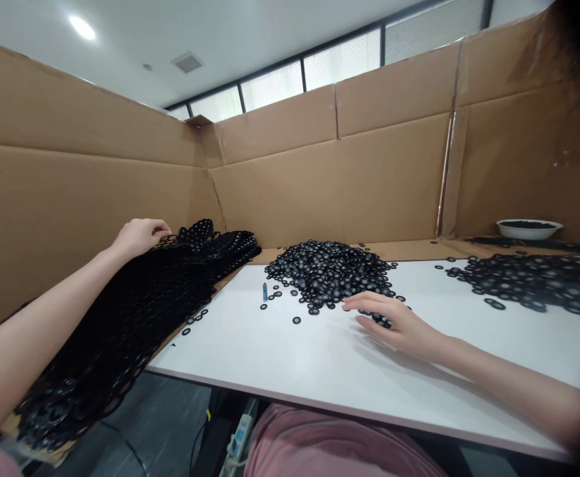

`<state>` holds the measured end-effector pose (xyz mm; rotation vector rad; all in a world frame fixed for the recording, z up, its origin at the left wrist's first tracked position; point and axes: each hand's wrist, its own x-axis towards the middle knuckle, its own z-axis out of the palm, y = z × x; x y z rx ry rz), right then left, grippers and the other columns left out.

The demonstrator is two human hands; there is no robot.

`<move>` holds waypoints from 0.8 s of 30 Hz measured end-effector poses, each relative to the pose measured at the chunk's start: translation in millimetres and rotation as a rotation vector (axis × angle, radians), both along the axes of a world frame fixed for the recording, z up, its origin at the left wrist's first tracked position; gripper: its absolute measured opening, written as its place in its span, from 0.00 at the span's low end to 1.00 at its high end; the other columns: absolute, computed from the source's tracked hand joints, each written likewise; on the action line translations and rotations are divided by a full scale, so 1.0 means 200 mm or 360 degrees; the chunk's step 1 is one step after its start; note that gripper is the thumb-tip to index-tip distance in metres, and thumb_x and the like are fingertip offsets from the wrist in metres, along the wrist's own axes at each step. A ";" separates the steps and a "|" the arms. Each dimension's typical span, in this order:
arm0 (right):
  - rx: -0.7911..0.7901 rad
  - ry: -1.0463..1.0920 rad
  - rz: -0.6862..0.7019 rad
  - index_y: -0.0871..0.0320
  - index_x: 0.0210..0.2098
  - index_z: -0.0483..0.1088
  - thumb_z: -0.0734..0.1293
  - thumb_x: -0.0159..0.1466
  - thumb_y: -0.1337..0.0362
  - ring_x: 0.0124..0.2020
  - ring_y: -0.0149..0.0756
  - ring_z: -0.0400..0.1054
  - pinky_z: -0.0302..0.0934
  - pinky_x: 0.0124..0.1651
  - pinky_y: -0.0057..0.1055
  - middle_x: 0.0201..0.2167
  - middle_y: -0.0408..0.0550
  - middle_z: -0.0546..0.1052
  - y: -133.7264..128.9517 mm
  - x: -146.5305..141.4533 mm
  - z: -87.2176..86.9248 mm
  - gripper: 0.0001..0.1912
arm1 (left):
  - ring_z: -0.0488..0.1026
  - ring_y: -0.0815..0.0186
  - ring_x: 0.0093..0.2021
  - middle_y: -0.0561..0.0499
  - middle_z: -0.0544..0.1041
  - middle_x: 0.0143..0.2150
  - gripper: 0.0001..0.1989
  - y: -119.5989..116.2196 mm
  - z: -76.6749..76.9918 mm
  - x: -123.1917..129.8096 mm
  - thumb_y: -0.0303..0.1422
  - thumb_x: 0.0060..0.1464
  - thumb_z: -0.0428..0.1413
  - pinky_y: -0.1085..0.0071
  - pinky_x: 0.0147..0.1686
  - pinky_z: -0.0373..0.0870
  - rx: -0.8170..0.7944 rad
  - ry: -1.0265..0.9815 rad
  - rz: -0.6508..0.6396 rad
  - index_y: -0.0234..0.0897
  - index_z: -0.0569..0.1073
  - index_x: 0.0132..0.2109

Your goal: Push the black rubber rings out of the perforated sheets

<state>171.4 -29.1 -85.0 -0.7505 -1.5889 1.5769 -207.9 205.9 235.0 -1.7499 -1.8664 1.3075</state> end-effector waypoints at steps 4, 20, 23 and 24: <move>0.0004 0.0010 0.0005 0.53 0.50 0.69 0.57 0.68 0.57 0.52 0.44 0.64 0.61 0.54 0.41 0.51 0.53 0.70 0.00 0.00 0.00 0.16 | 0.72 0.59 0.43 0.49 0.77 0.44 0.17 0.00 0.00 0.02 0.40 0.58 0.45 0.68 0.42 0.66 0.0063 0.0004 -0.0015 0.39 0.74 0.46; 0.0024 -0.0011 0.0054 0.53 0.50 0.69 0.57 0.68 0.58 0.52 0.43 0.64 0.61 0.54 0.41 0.51 0.52 0.70 0.00 0.00 -0.01 0.16 | 0.72 0.58 0.44 0.48 0.78 0.44 0.20 0.14 -0.12 0.01 0.46 0.49 0.52 0.68 0.41 0.67 -0.0219 0.0050 0.0269 0.39 0.77 0.44; 0.0028 -0.0015 0.0056 0.52 0.50 0.70 0.57 0.68 0.58 0.52 0.43 0.64 0.60 0.54 0.40 0.51 0.51 0.70 0.00 -0.01 0.00 0.16 | 0.71 0.54 0.49 0.48 0.75 0.49 0.22 0.22 -0.21 -0.03 0.45 0.50 0.51 0.67 0.44 0.68 -0.0134 0.0129 0.0256 0.41 0.76 0.48; 0.0030 -0.0012 0.0054 0.53 0.50 0.70 0.57 0.68 0.58 0.52 0.42 0.64 0.60 0.55 0.39 0.51 0.51 0.70 0.00 -0.01 0.00 0.16 | 0.70 0.53 0.50 0.48 0.75 0.50 0.22 0.24 -0.25 -0.05 0.45 0.49 0.52 0.66 0.45 0.68 -0.0143 0.0140 0.0266 0.42 0.76 0.48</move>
